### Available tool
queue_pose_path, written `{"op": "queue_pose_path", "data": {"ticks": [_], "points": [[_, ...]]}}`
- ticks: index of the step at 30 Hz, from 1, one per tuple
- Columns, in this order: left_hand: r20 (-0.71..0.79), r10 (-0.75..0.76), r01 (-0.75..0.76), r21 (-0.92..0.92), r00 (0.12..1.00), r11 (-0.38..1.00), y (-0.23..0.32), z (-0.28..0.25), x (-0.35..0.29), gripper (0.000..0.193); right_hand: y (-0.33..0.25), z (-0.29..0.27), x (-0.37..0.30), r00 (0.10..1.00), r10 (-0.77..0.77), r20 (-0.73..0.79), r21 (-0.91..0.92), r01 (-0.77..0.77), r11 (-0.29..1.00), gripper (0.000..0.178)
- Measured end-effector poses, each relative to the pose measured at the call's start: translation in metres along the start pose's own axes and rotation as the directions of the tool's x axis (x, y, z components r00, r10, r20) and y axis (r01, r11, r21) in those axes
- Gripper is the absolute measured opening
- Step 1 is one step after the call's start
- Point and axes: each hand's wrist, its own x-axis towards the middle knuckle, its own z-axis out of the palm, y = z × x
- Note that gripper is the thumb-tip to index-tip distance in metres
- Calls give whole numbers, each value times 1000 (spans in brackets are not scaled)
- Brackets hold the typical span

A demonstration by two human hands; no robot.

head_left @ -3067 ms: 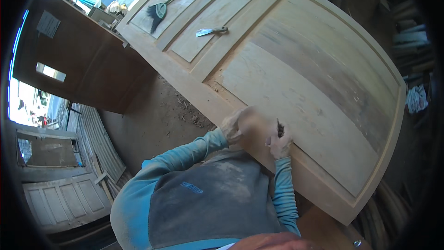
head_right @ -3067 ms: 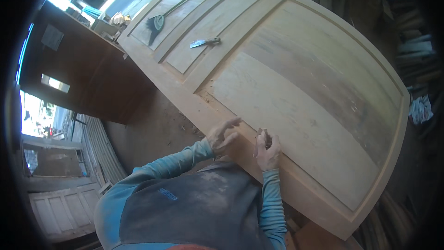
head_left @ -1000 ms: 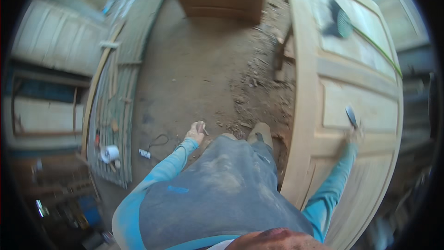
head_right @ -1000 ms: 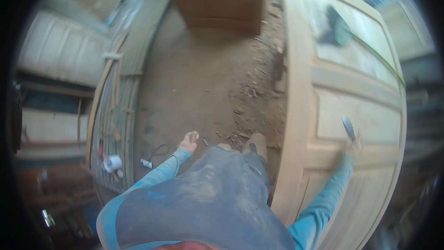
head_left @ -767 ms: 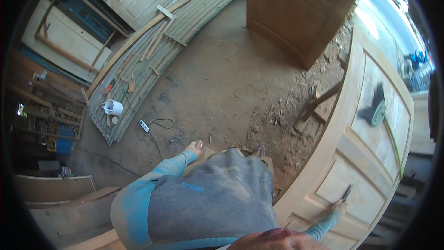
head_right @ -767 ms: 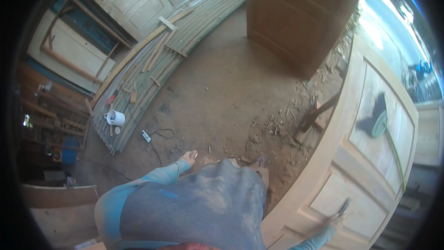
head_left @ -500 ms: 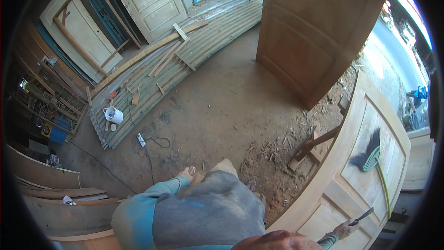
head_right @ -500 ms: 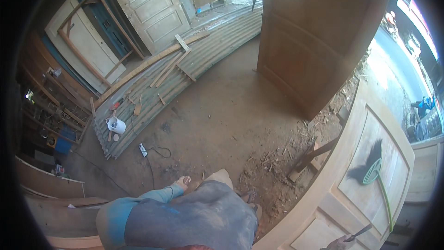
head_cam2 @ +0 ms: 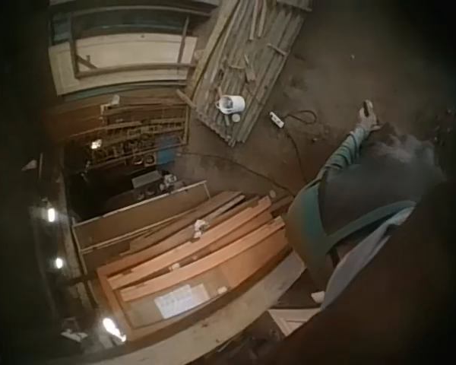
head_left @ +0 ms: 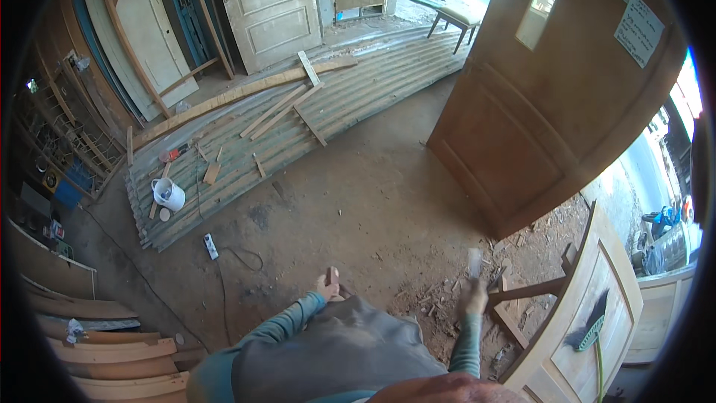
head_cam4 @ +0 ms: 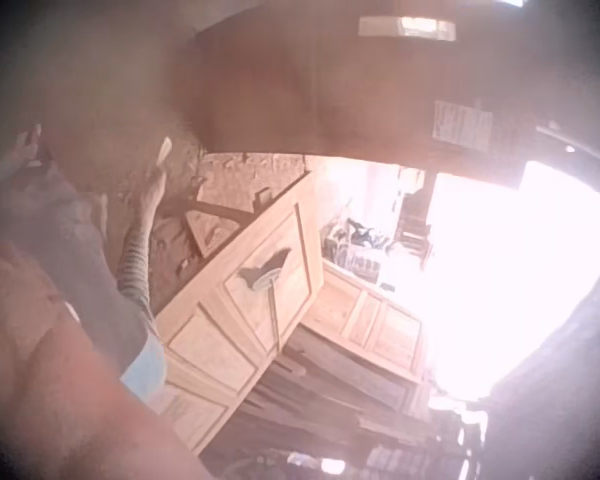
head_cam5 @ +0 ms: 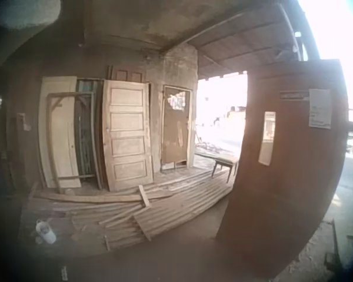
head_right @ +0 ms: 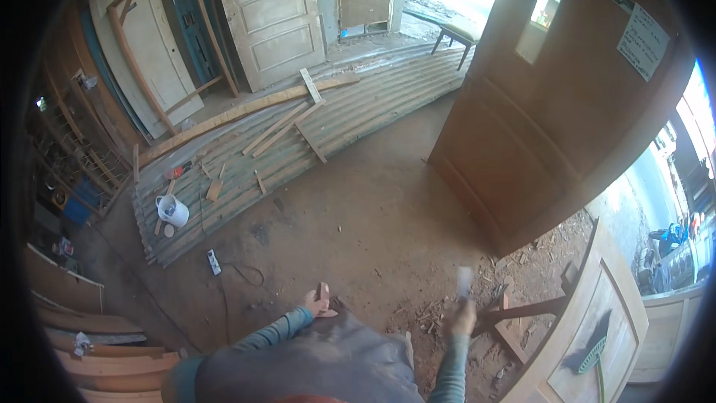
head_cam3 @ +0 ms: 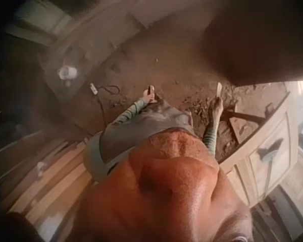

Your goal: The person sands the surface of a wooden door using a sanding block, applies putty or wood filler with a scraper tool to imperfections, and sweeps wood dust off the surface with a broom.

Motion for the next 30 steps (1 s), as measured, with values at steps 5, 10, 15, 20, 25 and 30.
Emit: {"op": "queue_pose_path", "data": {"ticks": [5, 10, 15, 20, 25, 30], "points": [[330, -76, 283, -647, 941, 708, 43, -60, 118, 25, -201, 149, 75, 846, -532, -29, 217, 525, 823, 25], [172, -28, 151, -761, 985, 631, 125, -155, 189, 21, -329, 254, 107, 709, -705, 17, 228, 684, 693, 27], [50, -215, 171, -788, 975, 591, 122, -222, 236, 37, -359, 380, 115, 446, -720, 531, 173, 776, 607, 46], [70, -81, 91, -952, 994, 292, 88, -275, 312, 40, -403, 481, 154, 189, -729, 658, 255, 855, 452, 48], [36, -149, 104, -869, 988, 483, 93, -347, 394, 40, -494, 566, 211, 97, -646, 757, 273, 852, 447, 50], [68, -184, 137, -908, 981, 395, 72, -414, 447, 45, -626, 617, 248, -152, -480, 864, 335, 885, 323, 49]]}}
